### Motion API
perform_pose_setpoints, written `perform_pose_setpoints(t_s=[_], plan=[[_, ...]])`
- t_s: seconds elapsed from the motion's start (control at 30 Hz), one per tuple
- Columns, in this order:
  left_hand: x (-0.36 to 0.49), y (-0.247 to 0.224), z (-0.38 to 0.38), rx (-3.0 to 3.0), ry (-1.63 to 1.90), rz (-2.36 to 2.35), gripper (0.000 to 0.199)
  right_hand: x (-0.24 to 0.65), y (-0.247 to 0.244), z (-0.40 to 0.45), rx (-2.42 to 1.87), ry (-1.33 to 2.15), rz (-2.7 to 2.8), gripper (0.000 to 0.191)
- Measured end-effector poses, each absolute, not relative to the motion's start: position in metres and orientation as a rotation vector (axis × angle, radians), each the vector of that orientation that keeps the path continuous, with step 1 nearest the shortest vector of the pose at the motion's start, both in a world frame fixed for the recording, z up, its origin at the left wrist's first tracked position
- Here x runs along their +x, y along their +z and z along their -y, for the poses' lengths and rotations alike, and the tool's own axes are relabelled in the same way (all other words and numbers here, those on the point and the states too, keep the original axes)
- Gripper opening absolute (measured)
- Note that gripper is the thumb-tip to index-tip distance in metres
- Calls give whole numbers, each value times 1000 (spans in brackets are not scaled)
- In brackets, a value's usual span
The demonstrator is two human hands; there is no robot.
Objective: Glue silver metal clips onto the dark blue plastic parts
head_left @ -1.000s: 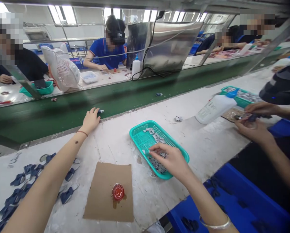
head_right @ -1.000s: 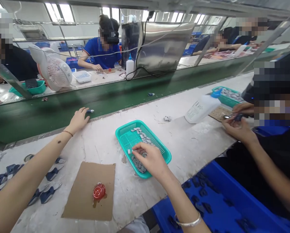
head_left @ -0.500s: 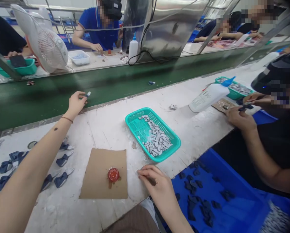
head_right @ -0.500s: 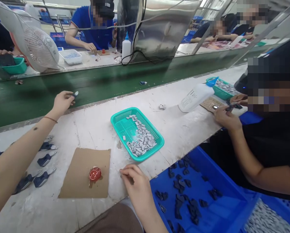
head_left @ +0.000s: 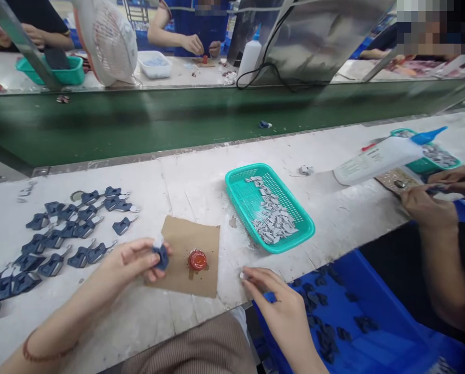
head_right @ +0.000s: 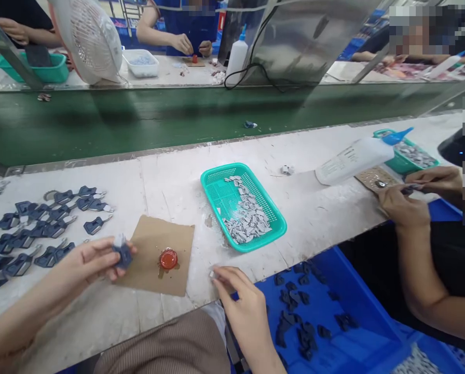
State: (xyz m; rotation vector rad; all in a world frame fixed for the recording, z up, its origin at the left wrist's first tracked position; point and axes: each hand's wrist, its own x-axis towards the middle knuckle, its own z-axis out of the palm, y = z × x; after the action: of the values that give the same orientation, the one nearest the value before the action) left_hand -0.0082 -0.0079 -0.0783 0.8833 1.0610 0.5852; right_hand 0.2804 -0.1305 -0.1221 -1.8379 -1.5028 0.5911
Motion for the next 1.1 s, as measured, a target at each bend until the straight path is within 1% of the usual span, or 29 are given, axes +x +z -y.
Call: perform_pose_setpoints(t_s=[0.1,0.23,0.37,0.63,0.87,1.1], plan=[[-7,-98,38,881,615,-1066,24,270,-108,113,-1776,671,1476,12],[4,-114,69,848,664,-1070,27,242,-89,80,-1558,739,1577,11],[14,-120,87,786,681,-998,26,222,-89,61,-1454,804,1703,13],[20,-118,86,716,785,-983,21,220,-93,63,-1528,841,1772,16],[26,-116,82,645,788,-1028,25,219,-91,61,-1521,850,1792,16],[29,-123,82,657,836,-1032,21,219,-93,60,-1497,841,1807,15]])
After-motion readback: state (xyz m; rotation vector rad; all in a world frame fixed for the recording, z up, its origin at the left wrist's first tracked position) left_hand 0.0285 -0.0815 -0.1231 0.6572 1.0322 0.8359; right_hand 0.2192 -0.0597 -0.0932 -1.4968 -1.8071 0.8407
